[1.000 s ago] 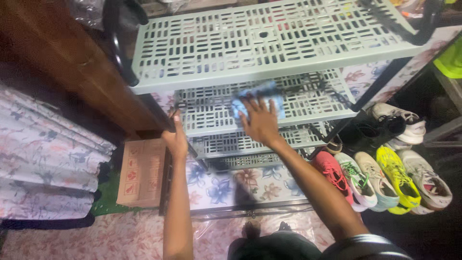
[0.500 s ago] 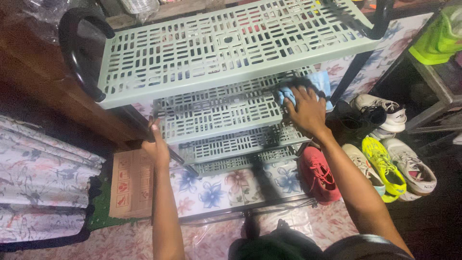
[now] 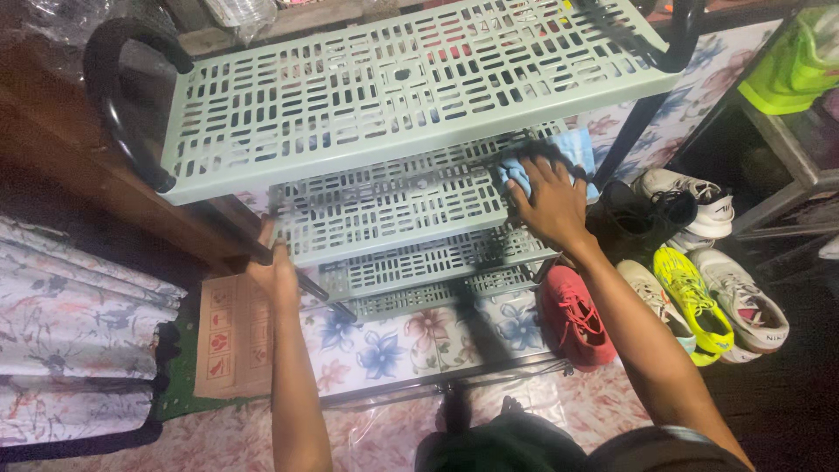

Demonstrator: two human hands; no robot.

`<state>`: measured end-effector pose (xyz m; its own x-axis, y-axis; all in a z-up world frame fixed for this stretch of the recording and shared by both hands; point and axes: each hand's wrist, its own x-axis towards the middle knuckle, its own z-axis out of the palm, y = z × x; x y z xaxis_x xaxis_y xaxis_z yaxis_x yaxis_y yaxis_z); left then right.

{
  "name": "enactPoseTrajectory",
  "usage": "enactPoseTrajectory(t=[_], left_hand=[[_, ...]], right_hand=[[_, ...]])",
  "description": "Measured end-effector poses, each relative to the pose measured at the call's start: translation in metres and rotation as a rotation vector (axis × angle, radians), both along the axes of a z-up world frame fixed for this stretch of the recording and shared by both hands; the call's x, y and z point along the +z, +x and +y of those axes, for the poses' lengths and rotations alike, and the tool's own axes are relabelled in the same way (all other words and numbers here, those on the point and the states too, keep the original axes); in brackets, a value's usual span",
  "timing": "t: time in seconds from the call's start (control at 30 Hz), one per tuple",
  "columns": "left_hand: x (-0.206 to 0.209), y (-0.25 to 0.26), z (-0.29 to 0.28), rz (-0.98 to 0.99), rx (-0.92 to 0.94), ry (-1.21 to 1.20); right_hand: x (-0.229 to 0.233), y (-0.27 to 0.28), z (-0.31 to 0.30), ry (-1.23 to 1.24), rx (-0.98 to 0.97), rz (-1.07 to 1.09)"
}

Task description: The person wipes the surfaces of a multi-tiered plastic shoe rack using a blue cloth. They clean each shelf and the vertical supports systematically from top to bottom.

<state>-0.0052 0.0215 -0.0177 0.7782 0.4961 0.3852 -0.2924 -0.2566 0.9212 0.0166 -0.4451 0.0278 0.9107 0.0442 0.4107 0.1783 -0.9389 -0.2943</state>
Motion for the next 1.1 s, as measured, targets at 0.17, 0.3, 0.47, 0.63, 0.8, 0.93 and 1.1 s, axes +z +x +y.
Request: enactPoseTrajectory(t=[0.17,0.3,0.47,0.63,0.8,0.93,1.1], left_hand=[[0.009,-0.008,0.000,0.098,-0.004,-0.020],[0.006,-0.004,0.004,0.104,0.004,0.018],[-0.007,0.005,0.013,0.051,-0.008,0.058],[-0.009,0.005,0.013,0.068,0.021,0.083],[-0.005,0.005,0.010,0.061,-0.009,0.050],[-0.002,0.004,0.008,0.014,-0.035,-0.029],[0.001,-0.002,0.003,-0.021,-0.076,-0.075]], right_hand=[[0.004,0.014,0.000,0.039,-0.020,0.099],[-0.001,0.036,0.000,0.027,-0.087,0.266],[-0.034,0.091,-0.017,-0.100,-0.119,0.515],[-0.073,0.127,-0.034,-0.124,0.065,0.185],[-0.081,0.137,-0.034,-0.084,0.060,0.156],[-0.076,0.133,-0.029,-0.077,0.017,0.177],[-0.075,0.132,-0.023,-0.173,0.040,0.082]])
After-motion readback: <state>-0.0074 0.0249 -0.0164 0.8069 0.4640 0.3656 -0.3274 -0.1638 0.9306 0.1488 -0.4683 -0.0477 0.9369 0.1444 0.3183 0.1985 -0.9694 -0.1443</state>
